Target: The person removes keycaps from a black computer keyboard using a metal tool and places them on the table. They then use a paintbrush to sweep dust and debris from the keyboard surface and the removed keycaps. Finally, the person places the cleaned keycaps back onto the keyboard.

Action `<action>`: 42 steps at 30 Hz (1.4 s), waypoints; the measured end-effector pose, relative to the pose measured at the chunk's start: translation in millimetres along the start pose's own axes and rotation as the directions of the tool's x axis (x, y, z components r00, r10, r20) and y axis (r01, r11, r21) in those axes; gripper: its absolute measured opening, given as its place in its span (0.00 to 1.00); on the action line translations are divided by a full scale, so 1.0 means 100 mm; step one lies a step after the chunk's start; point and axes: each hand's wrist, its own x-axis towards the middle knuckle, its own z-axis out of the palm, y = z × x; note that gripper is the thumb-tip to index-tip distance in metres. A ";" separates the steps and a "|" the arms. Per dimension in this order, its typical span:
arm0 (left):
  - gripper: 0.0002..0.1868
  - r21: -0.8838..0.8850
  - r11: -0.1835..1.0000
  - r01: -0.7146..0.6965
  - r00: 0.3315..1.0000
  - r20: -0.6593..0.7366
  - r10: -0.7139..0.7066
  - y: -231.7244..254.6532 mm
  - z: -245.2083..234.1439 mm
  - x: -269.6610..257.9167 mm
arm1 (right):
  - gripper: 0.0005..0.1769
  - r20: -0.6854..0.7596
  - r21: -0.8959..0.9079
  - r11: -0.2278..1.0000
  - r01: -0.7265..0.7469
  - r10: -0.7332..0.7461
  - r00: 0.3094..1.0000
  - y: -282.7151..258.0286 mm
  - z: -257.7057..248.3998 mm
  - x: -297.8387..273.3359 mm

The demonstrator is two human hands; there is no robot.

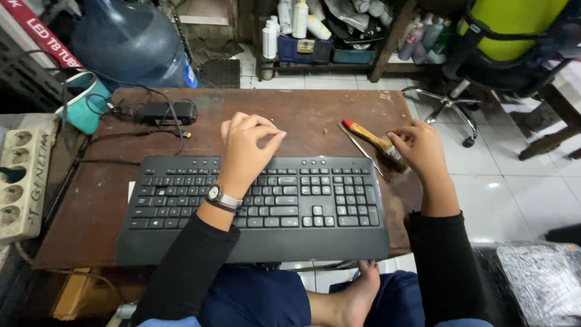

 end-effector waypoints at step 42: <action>0.20 -0.015 0.963 -0.267 0.902 0.348 0.256 0.99 0.00 -1.21 | 0.25 0.244 -0.332 0.940 0.078 0.006 0.970 -1.95 -1.71 -2.09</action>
